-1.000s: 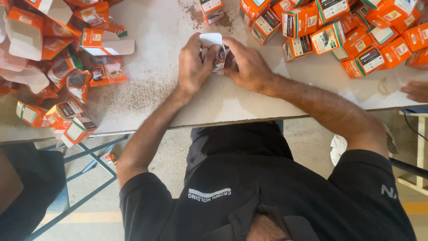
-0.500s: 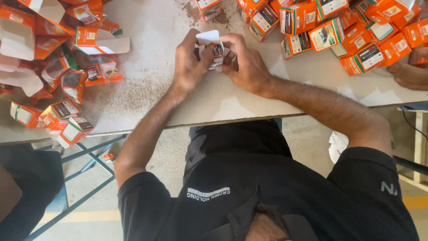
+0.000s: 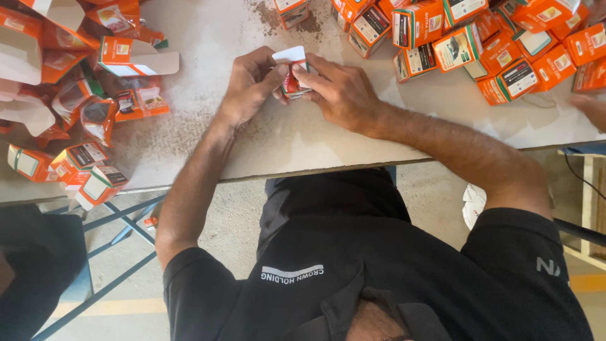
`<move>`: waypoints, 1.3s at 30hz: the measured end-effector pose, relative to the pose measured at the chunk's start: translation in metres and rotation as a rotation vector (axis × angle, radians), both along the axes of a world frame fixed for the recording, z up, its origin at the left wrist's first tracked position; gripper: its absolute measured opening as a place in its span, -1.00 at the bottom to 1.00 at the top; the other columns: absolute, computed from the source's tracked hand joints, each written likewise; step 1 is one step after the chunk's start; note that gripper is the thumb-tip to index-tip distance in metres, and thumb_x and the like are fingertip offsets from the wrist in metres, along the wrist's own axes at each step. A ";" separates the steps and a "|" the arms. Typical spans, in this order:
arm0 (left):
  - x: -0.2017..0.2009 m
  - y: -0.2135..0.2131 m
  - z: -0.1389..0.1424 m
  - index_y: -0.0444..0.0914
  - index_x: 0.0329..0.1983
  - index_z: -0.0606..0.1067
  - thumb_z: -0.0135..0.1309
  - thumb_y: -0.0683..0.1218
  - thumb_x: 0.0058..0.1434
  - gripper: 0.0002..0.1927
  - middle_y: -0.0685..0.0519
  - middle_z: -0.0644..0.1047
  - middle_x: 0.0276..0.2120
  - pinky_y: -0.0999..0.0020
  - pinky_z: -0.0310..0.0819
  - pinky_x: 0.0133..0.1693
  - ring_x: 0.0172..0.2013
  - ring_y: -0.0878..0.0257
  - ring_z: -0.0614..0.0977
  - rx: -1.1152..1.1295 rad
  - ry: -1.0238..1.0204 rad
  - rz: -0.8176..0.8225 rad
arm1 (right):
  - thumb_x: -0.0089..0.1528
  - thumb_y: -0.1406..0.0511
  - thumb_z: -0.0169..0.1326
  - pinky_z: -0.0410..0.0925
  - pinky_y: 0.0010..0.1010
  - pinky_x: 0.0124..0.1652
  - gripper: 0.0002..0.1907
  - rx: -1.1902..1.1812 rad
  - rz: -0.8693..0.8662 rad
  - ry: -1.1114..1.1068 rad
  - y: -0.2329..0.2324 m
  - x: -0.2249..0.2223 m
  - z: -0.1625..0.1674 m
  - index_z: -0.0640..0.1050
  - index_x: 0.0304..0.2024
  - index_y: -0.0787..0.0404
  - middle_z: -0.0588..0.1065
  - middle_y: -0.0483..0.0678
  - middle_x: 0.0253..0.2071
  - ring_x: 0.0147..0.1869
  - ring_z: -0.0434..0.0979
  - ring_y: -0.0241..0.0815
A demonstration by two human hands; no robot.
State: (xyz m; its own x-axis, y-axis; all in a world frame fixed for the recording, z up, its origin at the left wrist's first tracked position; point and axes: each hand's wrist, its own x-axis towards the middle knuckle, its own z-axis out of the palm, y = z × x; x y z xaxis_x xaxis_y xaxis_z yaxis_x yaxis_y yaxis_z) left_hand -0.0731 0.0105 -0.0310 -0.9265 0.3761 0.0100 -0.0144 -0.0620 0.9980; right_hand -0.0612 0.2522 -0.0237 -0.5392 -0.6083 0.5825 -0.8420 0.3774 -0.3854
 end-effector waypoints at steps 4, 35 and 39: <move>0.009 0.010 -0.002 -0.47 -0.09 0.50 0.10 -0.23 0.46 -0.86 -0.12 0.57 -0.32 0.35 0.46 -0.37 -0.38 0.23 0.53 -0.291 0.110 0.188 | 0.16 0.41 0.34 0.48 -0.13 -0.13 -0.45 0.038 -0.021 -0.001 -0.001 -0.001 0.001 0.49 0.18 0.29 0.46 0.26 0.20 -0.06 0.61 0.18; 0.036 0.015 0.009 -0.30 0.06 0.44 0.22 -0.40 0.12 -0.55 -0.30 0.31 0.41 0.00 0.42 0.41 0.47 -0.26 0.27 -0.770 1.039 0.043 | 0.12 0.43 0.30 0.45 -0.13 -0.10 -0.23 -0.051 -0.020 -0.162 -0.005 -0.004 -0.004 0.22 0.30 0.22 0.49 0.14 0.01 -0.02 0.60 0.14; 0.040 0.013 0.012 -0.28 0.08 0.46 0.26 -0.30 0.14 -0.57 -0.27 0.29 0.40 -0.19 0.27 0.40 0.44 -0.27 0.24 -0.781 1.042 0.080 | 0.11 0.42 0.32 0.46 -0.08 -0.08 -0.20 0.060 -0.002 -0.195 -0.010 -0.006 0.007 0.26 0.35 0.18 0.42 0.14 0.17 0.06 0.58 0.17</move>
